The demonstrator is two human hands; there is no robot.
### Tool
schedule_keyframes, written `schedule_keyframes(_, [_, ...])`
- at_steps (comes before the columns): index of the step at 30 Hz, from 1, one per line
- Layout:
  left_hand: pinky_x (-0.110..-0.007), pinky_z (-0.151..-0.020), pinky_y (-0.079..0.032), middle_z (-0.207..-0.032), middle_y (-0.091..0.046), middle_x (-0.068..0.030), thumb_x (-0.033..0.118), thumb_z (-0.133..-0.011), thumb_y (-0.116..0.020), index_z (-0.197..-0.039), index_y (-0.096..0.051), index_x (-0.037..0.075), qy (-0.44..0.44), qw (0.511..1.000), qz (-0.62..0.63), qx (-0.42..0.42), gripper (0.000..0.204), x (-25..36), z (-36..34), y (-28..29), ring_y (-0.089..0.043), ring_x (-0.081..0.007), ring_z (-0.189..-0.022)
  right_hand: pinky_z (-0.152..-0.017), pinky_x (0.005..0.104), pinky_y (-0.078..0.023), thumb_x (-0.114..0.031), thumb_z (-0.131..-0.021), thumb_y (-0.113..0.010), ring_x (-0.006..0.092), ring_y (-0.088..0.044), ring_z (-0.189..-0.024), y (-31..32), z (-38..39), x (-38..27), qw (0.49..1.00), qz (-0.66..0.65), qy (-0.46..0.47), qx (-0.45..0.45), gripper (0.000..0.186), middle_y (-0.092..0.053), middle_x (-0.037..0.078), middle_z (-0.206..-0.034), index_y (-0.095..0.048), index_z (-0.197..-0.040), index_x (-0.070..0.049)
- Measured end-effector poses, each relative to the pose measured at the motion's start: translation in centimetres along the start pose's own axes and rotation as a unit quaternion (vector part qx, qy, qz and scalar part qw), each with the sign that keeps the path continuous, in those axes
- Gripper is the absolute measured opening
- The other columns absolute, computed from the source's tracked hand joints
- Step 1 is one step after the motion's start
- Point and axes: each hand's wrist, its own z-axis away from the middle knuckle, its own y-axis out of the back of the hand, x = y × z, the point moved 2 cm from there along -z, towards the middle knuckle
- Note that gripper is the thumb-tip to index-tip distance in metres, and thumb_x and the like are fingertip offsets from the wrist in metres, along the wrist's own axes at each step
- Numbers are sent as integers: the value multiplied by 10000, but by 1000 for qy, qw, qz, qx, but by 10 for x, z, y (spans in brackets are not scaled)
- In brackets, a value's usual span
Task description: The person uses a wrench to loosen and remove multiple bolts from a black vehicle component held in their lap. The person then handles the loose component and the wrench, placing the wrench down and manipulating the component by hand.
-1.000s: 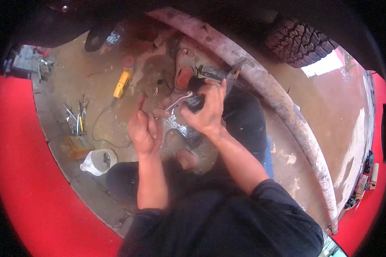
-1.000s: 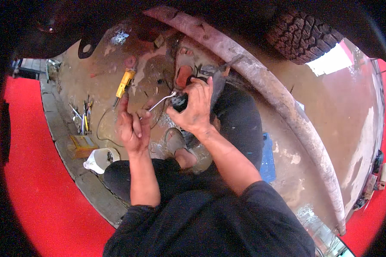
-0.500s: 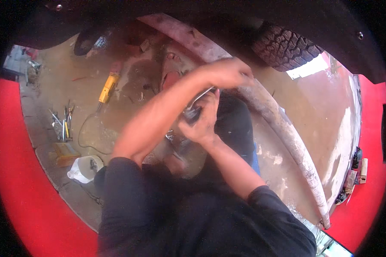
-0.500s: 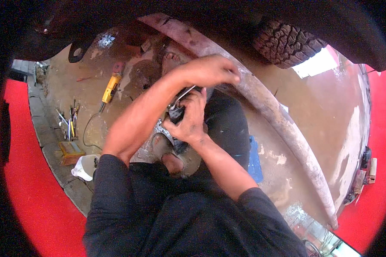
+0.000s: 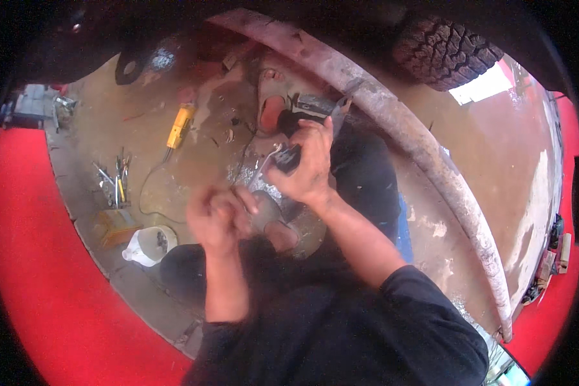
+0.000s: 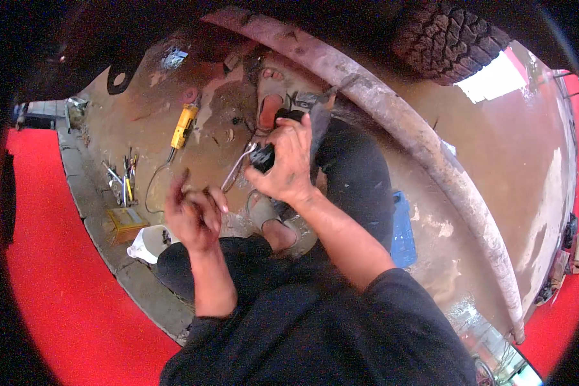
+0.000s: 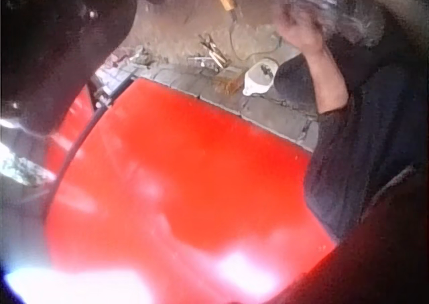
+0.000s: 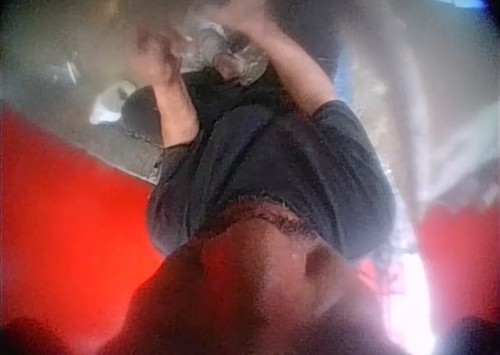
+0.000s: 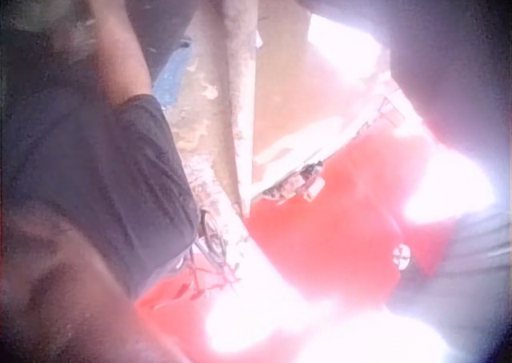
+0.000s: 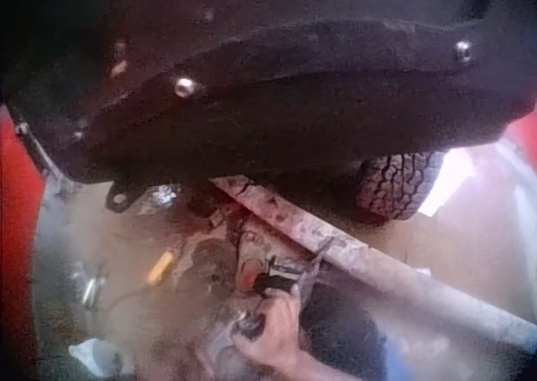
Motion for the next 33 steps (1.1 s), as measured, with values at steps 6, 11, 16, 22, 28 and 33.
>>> schedule_keyframes(6, [-235,-496,-320,-555,-322,86,299,-1100,-562,-1496,-514,65,135,928,291,191,463,-78,-30,58,-232,-38,-396,-1218,645,-258,-224,-587,-832,399,-579,-1186,13,4,-1,1000,-4,-5,13,519,-594,181,-1073,-577,-1005,-51])
schedule_keyframes(11, [-228,-484,-290,-582,-354,80,313,-1090,-584,-1327,-598,80,210,913,267,224,332,-122,-77,59,-241,-51,-398,-1210,650,-271,-234,-573,-839,406,-585,-1181,15,5,1,1000,9,-7,21,543,-597,186,-1076,-578,-1009,-43])
schedule_keyframes(16, [-230,-476,-273,-589,-364,70,290,-1087,-594,-1227,-613,94,230,904,291,213,242,-129,-101,56,-245,-58,-401,-1199,652,-277,-208,-595,-830,408,-593,-1169,11,2,-1,1000,17,-2,21,515,-590,177,-1044,-561,-1001,-39])
schedule_keyframes(22, [-246,-482,-281,-593,-393,47,295,-1030,-680,-1051,-562,136,385,900,158,132,199,-173,-147,-10,-292,-73,-412,-1193,655,-270,-167,-640,-790,414,-586,-1173,21,11,-9,1000,6,15,7,456,-566,146,-1000,-529,-993,-44])
schedule_keyframes(28, [-328,-572,-496,-792,-667,-49,470,-945,-713,-1162,-748,48,254,808,-270,-459,476,-141,-164,-150,-601,-154,-648,-1167,668,-278,-196,-634,-808,454,-550,-1193,21,21,6,999,12,49,8,559,-557,190,-1089,-503,-1077,-41])
schedule_keyframes(33, [-539,-873,-558,-997,-745,-245,423,-914,-709,-1160,-744,106,-12,753,-361,-551,403,-53,-92,-176,-719,-436,-954,-1196,599,-303,-475,-708,-860,420,-538,-1254,10,22,21,979,-92,-122,-135,795,-560,241,-1311,-542,-1278,-21])
